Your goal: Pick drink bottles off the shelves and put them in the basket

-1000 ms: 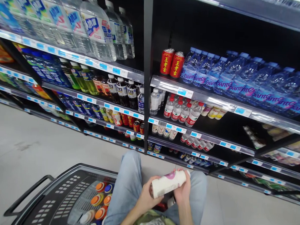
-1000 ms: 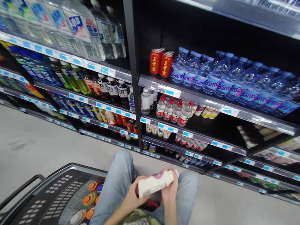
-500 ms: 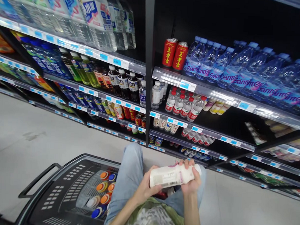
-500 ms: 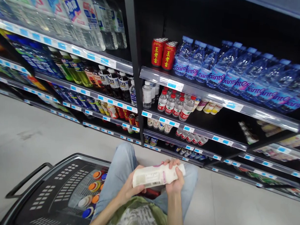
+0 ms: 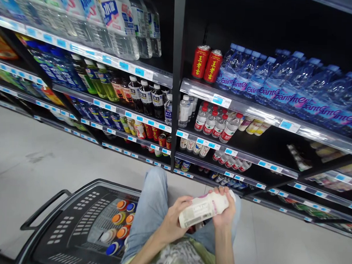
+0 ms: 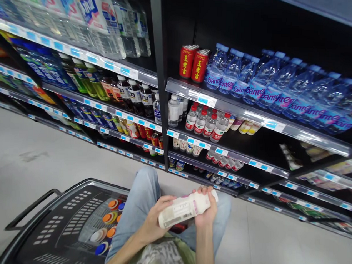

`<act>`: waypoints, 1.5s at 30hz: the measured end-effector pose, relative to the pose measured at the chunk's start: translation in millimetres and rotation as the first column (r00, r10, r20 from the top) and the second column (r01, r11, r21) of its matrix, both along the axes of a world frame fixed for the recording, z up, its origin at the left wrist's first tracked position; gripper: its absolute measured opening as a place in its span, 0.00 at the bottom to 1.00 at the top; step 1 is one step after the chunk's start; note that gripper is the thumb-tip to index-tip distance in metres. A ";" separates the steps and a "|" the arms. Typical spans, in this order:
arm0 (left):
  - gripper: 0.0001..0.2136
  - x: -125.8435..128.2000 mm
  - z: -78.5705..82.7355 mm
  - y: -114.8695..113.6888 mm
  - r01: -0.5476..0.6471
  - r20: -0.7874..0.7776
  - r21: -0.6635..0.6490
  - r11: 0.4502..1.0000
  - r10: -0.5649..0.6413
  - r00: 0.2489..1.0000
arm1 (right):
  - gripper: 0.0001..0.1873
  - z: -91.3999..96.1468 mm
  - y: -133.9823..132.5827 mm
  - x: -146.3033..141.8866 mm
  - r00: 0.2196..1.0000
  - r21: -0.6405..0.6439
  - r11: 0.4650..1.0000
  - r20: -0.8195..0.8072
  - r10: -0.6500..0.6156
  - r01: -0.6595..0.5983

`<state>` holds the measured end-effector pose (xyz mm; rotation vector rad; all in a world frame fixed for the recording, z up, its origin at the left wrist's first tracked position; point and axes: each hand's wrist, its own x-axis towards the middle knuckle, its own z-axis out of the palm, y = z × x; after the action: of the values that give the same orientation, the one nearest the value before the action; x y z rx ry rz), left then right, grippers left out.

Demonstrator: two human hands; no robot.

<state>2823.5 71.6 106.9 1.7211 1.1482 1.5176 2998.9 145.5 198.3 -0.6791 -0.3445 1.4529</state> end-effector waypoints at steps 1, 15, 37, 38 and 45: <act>0.27 0.3 0.5 -0.5 0.002 -0.029 0.014 1.000 -0.002 1.000 | 0.17 0.5 1.1 1.2 1.000 0.008 1.000 0.009 0.021 -0.022; 0.37 14.4 16.2 -25.5 0.582 0.642 -0.486 0.652 -0.185 0.744 | 0.23 -2.9 11.2 19.3 0.928 0.165 0.923 0.204 0.312 -0.347; 0.40 21.6 -3.6 -23.4 -0.092 -0.066 -0.406 0.909 0.072 0.995 | 0.17 3.0 20.7 18.0 0.975 -0.006 0.987 0.154 0.159 -0.160; 0.40 20.0 -5.4 -23.3 -0.107 -0.099 -0.368 0.924 0.076 0.992 | 0.17 3.0 20.8 17.7 0.975 -0.005 0.987 0.151 0.161 -0.162; 0.37 13.4 -0.3 -18.4 -0.022 -0.207 -0.299 0.954 -0.042 0.978 | 0.18 6.2 19.2 17.2 0.973 -0.027 0.983 0.145 0.182 -0.180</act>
<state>2836.9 53.2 106.7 1.6999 1.3955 1.1036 3016.0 164.8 204.5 -0.7842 -0.5222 1.5828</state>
